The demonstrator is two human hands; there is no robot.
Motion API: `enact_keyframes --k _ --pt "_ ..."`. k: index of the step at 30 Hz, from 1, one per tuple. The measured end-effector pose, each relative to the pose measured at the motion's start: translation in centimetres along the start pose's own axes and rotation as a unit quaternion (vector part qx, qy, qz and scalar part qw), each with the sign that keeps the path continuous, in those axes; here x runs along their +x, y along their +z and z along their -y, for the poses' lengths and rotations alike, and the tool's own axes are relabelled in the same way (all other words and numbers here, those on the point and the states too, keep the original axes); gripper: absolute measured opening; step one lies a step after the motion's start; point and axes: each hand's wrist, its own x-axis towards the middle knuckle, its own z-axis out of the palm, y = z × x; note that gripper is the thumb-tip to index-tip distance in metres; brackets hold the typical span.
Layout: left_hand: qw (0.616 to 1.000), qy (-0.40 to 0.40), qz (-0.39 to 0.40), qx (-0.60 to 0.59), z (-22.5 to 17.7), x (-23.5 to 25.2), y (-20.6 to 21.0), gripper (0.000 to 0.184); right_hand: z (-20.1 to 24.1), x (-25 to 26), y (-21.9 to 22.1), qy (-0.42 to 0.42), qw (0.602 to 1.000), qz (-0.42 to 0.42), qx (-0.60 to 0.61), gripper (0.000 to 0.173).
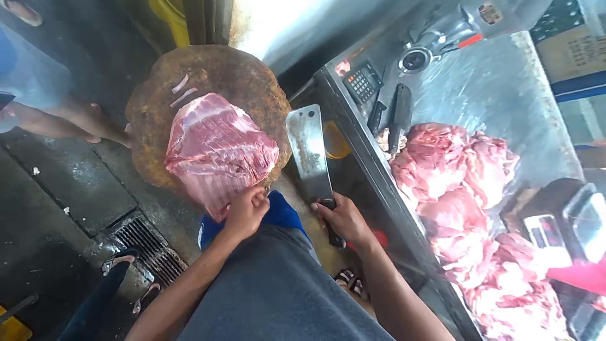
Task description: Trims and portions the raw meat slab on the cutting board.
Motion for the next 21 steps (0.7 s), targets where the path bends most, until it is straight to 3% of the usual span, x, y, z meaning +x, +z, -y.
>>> enact_keyframes --k 1,3,5,9,13,16,19,21 --pt "0.989 -0.062 0.046 -0.127 0.0 0.4 0.9 0.038 0.5 1.3 -1.1 0.013 0.999 0.004 -0.044 0.026" --pt "0.903 -0.201 0.081 -0.371 0.0 1.7 2.7 0.037 1.7 4.5 -2.9 0.046 0.984 -0.002 -0.173 0.03" --pt "0.82 -0.27 0.025 -0.505 -0.6 3.5 3.7 0.04 3.4 7.9 -4.2 0.051 0.965 0.001 -0.257 0.038" --pt "0.722 -0.261 -0.176 -0.616 -2.7 6.1 5.4 0.034 4.6 15.4 -6.7 0.022 0.961 0.114 -0.251 0.048" --pt "0.604 -0.236 -0.365 -0.669 -5.3 8.6 9.7 0.028 6.9 22.7 -9.3 0.026 0.928 0.277 -0.247 0.032" --pt "0.508 -0.171 -0.471 -0.7 -7.2 11.4 10.8 0.015 8.3 26.8 -11.2 0.053 0.895 0.376 -0.233 0.025" --pt "0.477 -0.117 -0.526 -0.694 -7.1 13.8 11.0 0.028 9.3 28.7 -12.8 0.089 0.867 0.43 -0.235 0.026" --pt "0.469 -0.119 -0.55 -0.681 -7.3 15.3 9.7 0.03 9.8 29.8 -13.2 0.075 0.85 0.428 -0.298 0.026"
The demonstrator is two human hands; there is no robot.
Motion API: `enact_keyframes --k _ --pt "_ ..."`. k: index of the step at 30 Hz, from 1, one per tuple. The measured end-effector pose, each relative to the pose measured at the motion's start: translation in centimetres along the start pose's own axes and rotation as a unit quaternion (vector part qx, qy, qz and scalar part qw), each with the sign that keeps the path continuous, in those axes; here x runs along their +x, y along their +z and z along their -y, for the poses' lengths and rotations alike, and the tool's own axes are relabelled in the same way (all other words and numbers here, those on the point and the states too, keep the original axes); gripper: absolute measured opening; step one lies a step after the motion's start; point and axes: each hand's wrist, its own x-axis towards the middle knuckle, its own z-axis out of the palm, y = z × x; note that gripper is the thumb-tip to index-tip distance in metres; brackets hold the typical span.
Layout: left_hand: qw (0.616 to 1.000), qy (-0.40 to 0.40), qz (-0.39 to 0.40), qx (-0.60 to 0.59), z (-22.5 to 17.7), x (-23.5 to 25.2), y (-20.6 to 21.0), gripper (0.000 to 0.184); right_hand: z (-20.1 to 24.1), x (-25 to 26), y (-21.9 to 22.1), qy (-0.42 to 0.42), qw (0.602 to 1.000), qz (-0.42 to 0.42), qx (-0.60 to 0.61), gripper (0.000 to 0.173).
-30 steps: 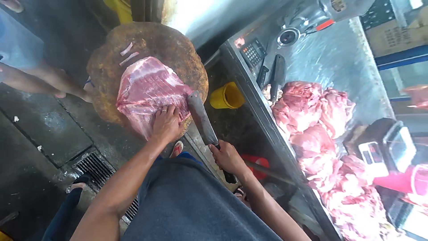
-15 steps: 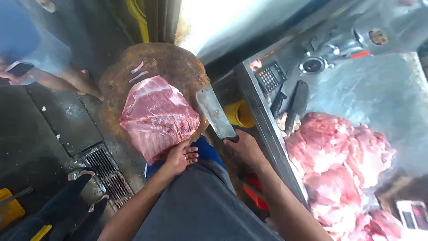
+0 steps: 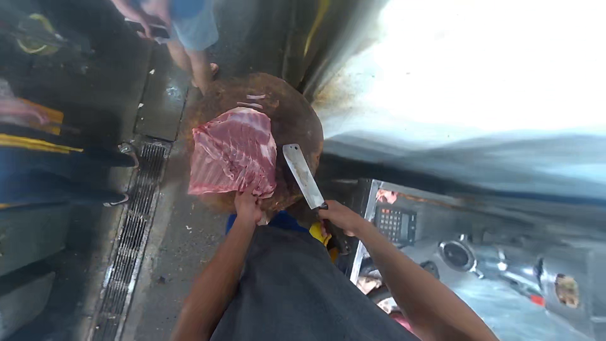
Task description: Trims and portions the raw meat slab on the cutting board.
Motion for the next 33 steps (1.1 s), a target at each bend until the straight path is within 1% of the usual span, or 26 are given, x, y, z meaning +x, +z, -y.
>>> enact_keyframes --k 1,2,4,5,7,9,11,12,13,14,15,16,18,20,23,24,25,26,27,28,29,31,32,33 --pt "1.0 0.016 -0.012 0.014 -0.1 0.0 0.9 0.029 0.2 0.0 -0.5 0.008 0.998 -0.021 -0.058 0.03" --pt "0.998 0.045 -0.031 0.038 -0.1 -0.2 1.6 0.029 0.4 -0.2 -0.8 0.007 0.991 -0.063 -0.121 0.035" --pt "0.989 0.112 -0.062 0.07 0.1 -0.4 2.2 0.036 0.6 -0.7 -1.0 -0.001 0.962 -0.16 -0.221 0.047" --pt "0.985 0.143 -0.07 0.062 0.2 -0.2 2.3 0.04 0.7 -1.1 -1.0 -0.015 0.947 -0.196 -0.253 0.049" --pt "0.981 0.175 -0.087 0.001 0.3 0.2 2.6 0.038 1.1 -2.2 -0.6 -0.046 0.936 -0.217 -0.272 0.048" --pt "0.978 0.171 -0.075 -0.094 0.0 0.8 2.8 0.037 1.8 -3.4 -0.3 -0.083 0.949 -0.19 -0.236 0.038" --pt "0.97 0.149 -0.03 -0.188 0.4 1.9 2.5 0.041 1.7 -4.5 -0.4 -0.161 0.973 -0.109 -0.121 0.026" --pt "0.964 0.147 -0.012 -0.22 0.5 2.4 2.6 0.044 1.8 -4.8 -0.5 -0.205 0.975 -0.052 -0.065 0.024" --pt "0.959 0.15 -0.012 -0.239 0.4 2.7 2.8 0.046 2.0 -4.9 -0.5 -0.24 0.97 -0.001 -0.039 0.023" --pt "0.956 0.157 -0.017 -0.248 0.5 2.8 2.9 0.046 2.3 -5.1 -0.4 -0.254 0.966 0.034 -0.046 0.026" --pt "0.953 0.167 -0.023 -0.25 0.7 2.7 2.8 0.045 2.5 -5.3 0.0 -0.254 0.963 0.041 -0.074 0.031" --pt "0.952 0.176 -0.027 -0.25 0.9 2.6 2.6 0.044 2.7 -5.4 0.4 -0.249 0.962 0.023 -0.107 0.034" --pt "0.947 0.197 -0.03 -0.252 0.6 2.4 2.3 0.039 3.7 -5.7 1.3 -0.227 0.956 -0.049 -0.182 0.034" --pt "0.942 0.217 -0.02 -0.256 0.8 2.3 1.3 0.035 4.2 -5.6 2.0 -0.22 0.951 -0.083 -0.202 0.036" --pt "0.942 0.225 -0.002 -0.25 1.1 2.6 -0.1 0.03 4.9 -4.4 3.4 -0.26 0.947 -0.079 -0.17 0.035" --pt "0.943 0.224 -0.007 -0.246 1.2 2.8 -0.4 0.028 5.0 -3.7 3.8 -0.269 0.94 -0.078 -0.195 0.036" --pt "0.945 0.222 -0.013 -0.24 1.1 3.0 -0.5 0.027 5.2 -3.0 4.1 -0.265 0.929 -0.078 -0.245 0.039" --pt "0.947 0.221 -0.017 -0.233 1.0 3.0 -0.6 0.026 5.5 -2.2 4.2 -0.242 0.918 -0.07 -0.305 0.042" --pt "0.948 0.222 -0.021 -0.226 0.9 3.1 -0.6 0.026 5.8 -1.5 4.1 -0.197 0.911 -0.05 -0.358 0.046" --pt "0.948 0.225 -0.024 -0.224 1.0 3.3 -0.7 0.027 6.0 -1.0 3.9 -0.161 0.906 -0.038 -0.388 0.047" --pt "0.947 0.225 -0.02 -0.226 1.1 3.5 -0.8 0.028 6.2 -0.9 3.6 -0.149 0.906 -0.04 -0.394 0.048" --pt "0.945 0.224 -0.018 -0.238 0.9 3.4 -1.0 0.028 7.7 -2.3 2.8 -0.17 0.918 -0.063 -0.353 0.048" --pt "0.945 0.221 -0.01 -0.24 0.9 3.3 -1.1 0.027 8.7 -3.7 2.3 -0.204 0.925 -0.079 -0.311 0.046" --pt "0.946 0.218 -0.001 -0.24 0.7 3.2 -1.0 0.027 9.9 -5.3 1.9 -0.264 0.926 -0.096 -0.25 0.043"
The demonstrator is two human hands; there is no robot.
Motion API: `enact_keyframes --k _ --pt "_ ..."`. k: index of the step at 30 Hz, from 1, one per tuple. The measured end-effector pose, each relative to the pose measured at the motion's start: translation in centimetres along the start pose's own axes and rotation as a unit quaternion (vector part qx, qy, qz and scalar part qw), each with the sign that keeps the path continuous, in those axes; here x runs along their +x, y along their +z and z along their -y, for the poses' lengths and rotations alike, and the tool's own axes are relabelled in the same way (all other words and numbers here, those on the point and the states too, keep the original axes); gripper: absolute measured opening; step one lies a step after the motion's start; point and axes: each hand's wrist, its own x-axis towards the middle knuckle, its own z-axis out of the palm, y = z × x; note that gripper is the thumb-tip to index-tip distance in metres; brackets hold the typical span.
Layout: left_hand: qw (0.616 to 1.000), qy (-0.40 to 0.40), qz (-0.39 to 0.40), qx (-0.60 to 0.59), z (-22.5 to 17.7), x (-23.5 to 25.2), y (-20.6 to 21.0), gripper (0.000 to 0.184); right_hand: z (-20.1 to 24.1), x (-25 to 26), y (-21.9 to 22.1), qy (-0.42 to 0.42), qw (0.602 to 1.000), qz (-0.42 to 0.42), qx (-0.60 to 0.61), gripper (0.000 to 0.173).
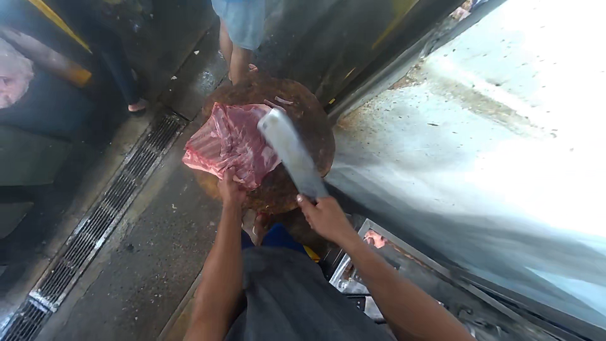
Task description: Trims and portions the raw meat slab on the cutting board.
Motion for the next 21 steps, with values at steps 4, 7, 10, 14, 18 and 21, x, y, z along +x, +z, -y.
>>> enact_keyframes --k 4,7,10,14,18,21 --pt "1.0 -0.01 0.026 -0.013 -0.3 0.2 0.7 0.027 6.1 -1.2 -3.6 -0.29 0.892 -0.148 0.315 0.035" --pt "0.999 -0.018 0.019 -0.02 -0.7 0.0 1.3 0.026 2.0 -0.1 0.6 -0.238 0.933 -0.159 0.217 0.044" --pt "0.999 -0.015 -0.025 0.017 -0.3 0.4 0.6 0.027 -4.7 1.7 4.0 0.093 0.988 0.096 -0.076 0.049" --pt "0.997 -0.033 -0.054 0.038 -0.7 0.4 -0.4 0.034 -1.8 1.9 -1.8 0.073 0.997 0.036 -0.014 0.045" --pt "0.999 -0.04 -0.02 0.007 -0.2 0.4 0.8 0.034 5.0 2.0 -7.2 -0.208 0.908 -0.181 0.315 0.038" --pt "0.999 -0.034 -0.019 0.003 -0.4 0.0 1.1 0.032 3.4 3.0 -1.7 -0.317 0.823 -0.244 0.403 0.04"
